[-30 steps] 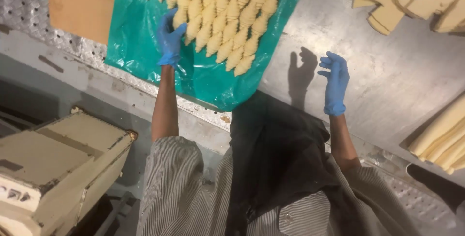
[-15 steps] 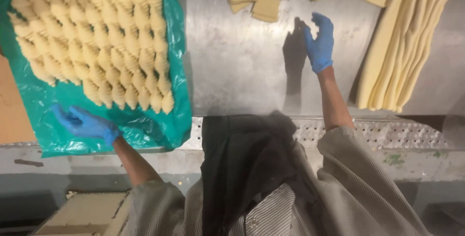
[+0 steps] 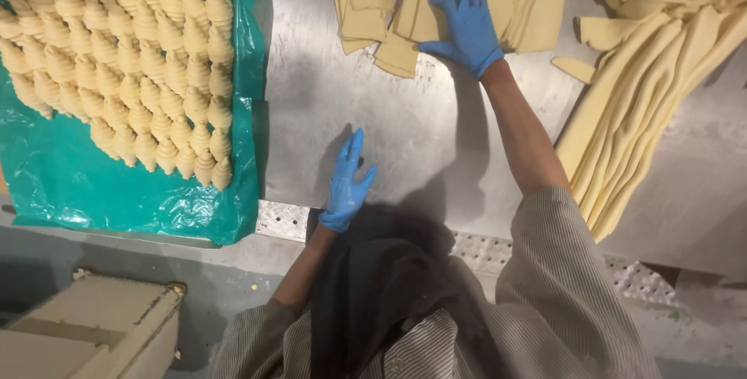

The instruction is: Rolling triangular pieces of dough into croissant shapes and placing them on a tray.

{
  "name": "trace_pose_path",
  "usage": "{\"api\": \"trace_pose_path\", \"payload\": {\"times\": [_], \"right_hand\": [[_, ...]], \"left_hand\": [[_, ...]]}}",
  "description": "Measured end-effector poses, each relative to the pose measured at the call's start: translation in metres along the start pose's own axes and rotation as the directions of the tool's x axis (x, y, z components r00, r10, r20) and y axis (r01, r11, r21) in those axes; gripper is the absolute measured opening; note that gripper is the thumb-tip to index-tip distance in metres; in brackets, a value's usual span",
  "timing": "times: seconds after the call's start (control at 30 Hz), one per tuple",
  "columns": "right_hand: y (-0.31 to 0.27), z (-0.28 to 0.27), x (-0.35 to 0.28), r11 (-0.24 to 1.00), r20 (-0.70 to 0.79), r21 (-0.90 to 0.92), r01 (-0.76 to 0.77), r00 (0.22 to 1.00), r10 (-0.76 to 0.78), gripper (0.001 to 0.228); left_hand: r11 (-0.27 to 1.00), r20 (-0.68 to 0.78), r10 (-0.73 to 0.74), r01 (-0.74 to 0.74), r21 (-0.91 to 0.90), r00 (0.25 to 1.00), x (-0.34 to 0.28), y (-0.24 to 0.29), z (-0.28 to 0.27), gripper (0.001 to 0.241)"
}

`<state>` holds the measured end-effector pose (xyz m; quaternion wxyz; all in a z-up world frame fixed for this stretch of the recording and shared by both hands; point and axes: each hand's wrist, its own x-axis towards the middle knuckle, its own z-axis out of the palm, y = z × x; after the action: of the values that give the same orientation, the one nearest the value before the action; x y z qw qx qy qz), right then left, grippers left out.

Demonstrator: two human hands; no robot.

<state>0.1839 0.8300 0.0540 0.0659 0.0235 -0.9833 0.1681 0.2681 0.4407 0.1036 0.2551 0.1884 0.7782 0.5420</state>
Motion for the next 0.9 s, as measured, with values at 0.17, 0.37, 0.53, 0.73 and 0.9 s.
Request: {"api": "trace_pose_path", "payload": {"times": [0.17,0.37,0.53,0.73,0.9], "right_hand": [[0.001,-0.01,0.0,0.988,-0.03,0.152,-0.013,0.999,0.018,0.085],[-0.008,-0.016,-0.003,0.986,-0.05,-0.039,0.159,0.986,-0.161,0.049],[-0.004,0.012,-0.01,0.976,-0.133,-0.137,0.17,0.973,-0.188,0.024],[0.023,0.007,0.013,0.555,-0.307,0.817,-0.154,0.699,0.645,0.018],[0.051,-0.052,0.039,0.577,-0.492,0.814,0.066,0.607,0.625,0.024]], "left_hand": [[0.997,0.01,-0.055,0.056,-0.045,0.998,0.011,-0.027,0.018,0.069],[0.975,0.024,-0.128,0.13,-0.182,0.991,0.102,0.002,0.063,0.054],[0.877,0.003,0.315,-0.293,0.381,0.949,0.178,0.03,0.096,0.058],[0.198,0.311,0.368,-0.4,0.895,0.876,0.204,0.016,0.109,0.072],[0.26,0.303,0.295,-0.381,0.887,0.906,0.201,0.028,0.104,0.073]]}}
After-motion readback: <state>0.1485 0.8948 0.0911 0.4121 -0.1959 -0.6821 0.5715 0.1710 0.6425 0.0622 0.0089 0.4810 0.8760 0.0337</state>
